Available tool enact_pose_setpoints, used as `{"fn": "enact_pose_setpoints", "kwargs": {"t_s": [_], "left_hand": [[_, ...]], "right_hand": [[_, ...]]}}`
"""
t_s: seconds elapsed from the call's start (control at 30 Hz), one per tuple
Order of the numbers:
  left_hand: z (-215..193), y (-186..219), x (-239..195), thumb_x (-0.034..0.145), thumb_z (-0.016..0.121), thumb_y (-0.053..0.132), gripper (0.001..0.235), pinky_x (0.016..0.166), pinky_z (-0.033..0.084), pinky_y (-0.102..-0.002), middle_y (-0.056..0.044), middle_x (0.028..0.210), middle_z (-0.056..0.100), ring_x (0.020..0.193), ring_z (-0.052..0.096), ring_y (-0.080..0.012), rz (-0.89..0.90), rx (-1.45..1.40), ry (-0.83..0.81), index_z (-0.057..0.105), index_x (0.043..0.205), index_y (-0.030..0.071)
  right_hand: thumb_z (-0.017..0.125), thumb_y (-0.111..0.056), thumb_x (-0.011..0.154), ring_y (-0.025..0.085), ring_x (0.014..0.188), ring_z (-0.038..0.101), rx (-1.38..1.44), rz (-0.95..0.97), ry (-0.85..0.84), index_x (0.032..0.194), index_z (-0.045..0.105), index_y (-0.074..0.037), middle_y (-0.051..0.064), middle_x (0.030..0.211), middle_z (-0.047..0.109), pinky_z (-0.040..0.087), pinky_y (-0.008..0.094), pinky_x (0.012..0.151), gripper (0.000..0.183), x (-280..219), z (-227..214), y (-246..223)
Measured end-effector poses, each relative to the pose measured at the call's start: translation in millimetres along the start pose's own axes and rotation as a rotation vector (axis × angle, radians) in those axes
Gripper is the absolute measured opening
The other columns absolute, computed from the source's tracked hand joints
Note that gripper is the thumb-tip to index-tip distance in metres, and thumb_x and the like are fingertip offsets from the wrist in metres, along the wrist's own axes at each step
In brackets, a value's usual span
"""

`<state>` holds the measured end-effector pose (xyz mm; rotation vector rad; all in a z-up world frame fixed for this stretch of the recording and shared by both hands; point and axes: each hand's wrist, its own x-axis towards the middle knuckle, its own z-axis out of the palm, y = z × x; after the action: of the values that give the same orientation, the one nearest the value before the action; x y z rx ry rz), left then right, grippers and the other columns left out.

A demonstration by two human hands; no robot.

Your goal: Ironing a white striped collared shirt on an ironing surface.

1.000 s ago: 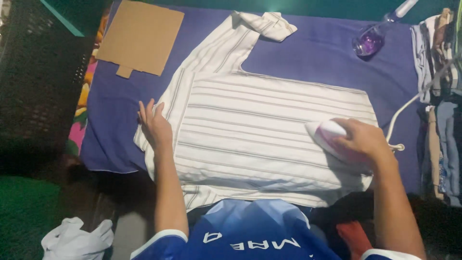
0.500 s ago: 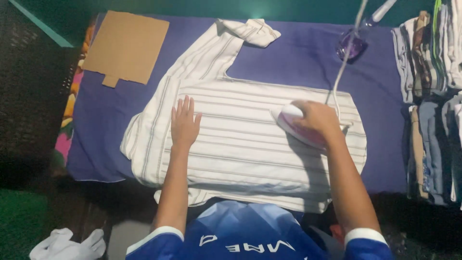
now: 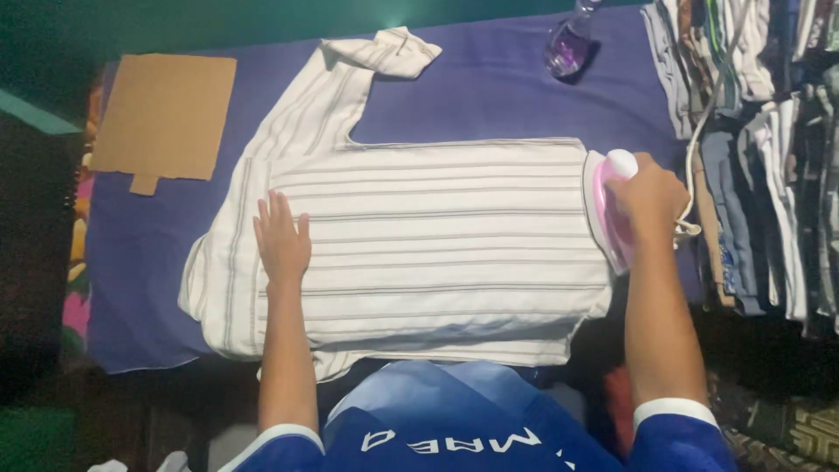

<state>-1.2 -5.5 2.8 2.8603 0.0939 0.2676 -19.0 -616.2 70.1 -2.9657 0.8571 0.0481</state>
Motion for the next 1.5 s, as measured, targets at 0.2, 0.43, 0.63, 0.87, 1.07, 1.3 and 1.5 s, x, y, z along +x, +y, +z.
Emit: {"fn": "enact_pose_setpoints", "kwargs": {"t_s": [0.2, 0.43, 0.63, 0.87, 1.07, 1.3, 1.5], "left_hand": [[13, -2, -5, 0.108, 0.055, 0.034, 0.051, 0.122, 0.026, -0.051, -0.012, 0.158, 0.047, 0.148, 0.038, -0.0303, 0.033, -0.035, 0.134, 0.053, 0.15, 0.007], [-26, 28, -51, 0.094, 0.067, 0.005, 0.031, 0.112, 0.038, -0.048, -0.011, 0.13, 0.069, 0.13, 0.057, -0.0309, 0.174, -0.068, 0.346, 0.067, 0.125, 0.004], [-14, 33, -147, 0.093, 0.069, 0.023, 0.059, 0.116, 0.033, -0.06, -0.023, 0.159, 0.04, 0.145, 0.038, -0.0484, 0.008, 0.006, 0.308, 0.056, 0.149, 0.011], [-34, 20, -262, 0.086, 0.074, 0.02, 0.064, 0.12, 0.028, -0.06, -0.017, 0.161, 0.038, 0.15, 0.033, -0.0404, -0.166, -0.186, 0.272, 0.055, 0.146, 0.013], [-23, -56, -287, 0.086, 0.069, 0.005, 0.067, 0.118, 0.038, -0.046, -0.023, 0.156, 0.043, 0.144, 0.045, -0.0422, -0.395, -0.33, 0.595, 0.046, 0.149, 0.002], [28, -143, -276, 0.094, 0.064, 0.044, 0.067, 0.11, 0.041, -0.059, -0.03, 0.138, 0.059, 0.127, 0.057, -0.0479, -0.782, -0.518, 0.213, 0.048, 0.149, 0.008], [-37, -115, -282, 0.097, 0.065, 0.048, 0.046, 0.098, 0.052, -0.053, -0.022, 0.114, 0.073, 0.115, 0.066, -0.0414, -0.867, -0.597, 0.218, 0.07, 0.124, 0.012]], "right_hand": [[0.071, -0.051, 0.092, 0.043, 0.096, 0.075, -0.076, -0.23, 0.062, 0.134, 0.069, -0.026, 0.02, 0.1, 0.078, 0.057, 0.055, 0.079, 0.049, -41, -34, 3], [0.074, -0.049, 0.078, 0.03, 0.09, 0.073, -0.07, -0.476, 0.084, 0.137, 0.07, -0.033, 0.002, 0.107, 0.078, 0.053, 0.04, 0.074, 0.061, -72, -58, -11], [0.081, -0.043, 0.076, 0.038, 0.101, 0.072, 0.003, -0.398, -0.264, 0.139, 0.069, -0.028, 0.012, 0.112, 0.078, 0.052, 0.044, 0.091, 0.066, -64, -80, -30], [0.076, -0.055, 0.078, 0.023, 0.099, 0.077, -0.354, -0.618, -0.288, 0.141, 0.064, -0.035, 0.0, 0.117, 0.08, 0.056, 0.037, 0.083, 0.067, -92, -79, -118], [0.084, -0.038, 0.074, 0.029, 0.101, 0.075, -0.183, -0.799, -0.405, 0.139, 0.065, -0.035, 0.006, 0.115, 0.078, 0.056, 0.042, 0.09, 0.068, -133, -54, -205], [0.073, -0.041, 0.082, 0.034, 0.107, 0.076, -0.205, -0.987, -0.352, 0.131, 0.068, -0.04, 0.008, 0.11, 0.08, 0.059, 0.05, 0.094, 0.049, -195, -57, -308], [0.062, -0.032, 0.085, 0.033, 0.086, 0.078, -0.238, -1.122, -0.165, 0.099, 0.073, -0.022, 0.008, 0.086, 0.078, 0.061, 0.053, 0.077, 0.02, -214, -5, -395]]}}
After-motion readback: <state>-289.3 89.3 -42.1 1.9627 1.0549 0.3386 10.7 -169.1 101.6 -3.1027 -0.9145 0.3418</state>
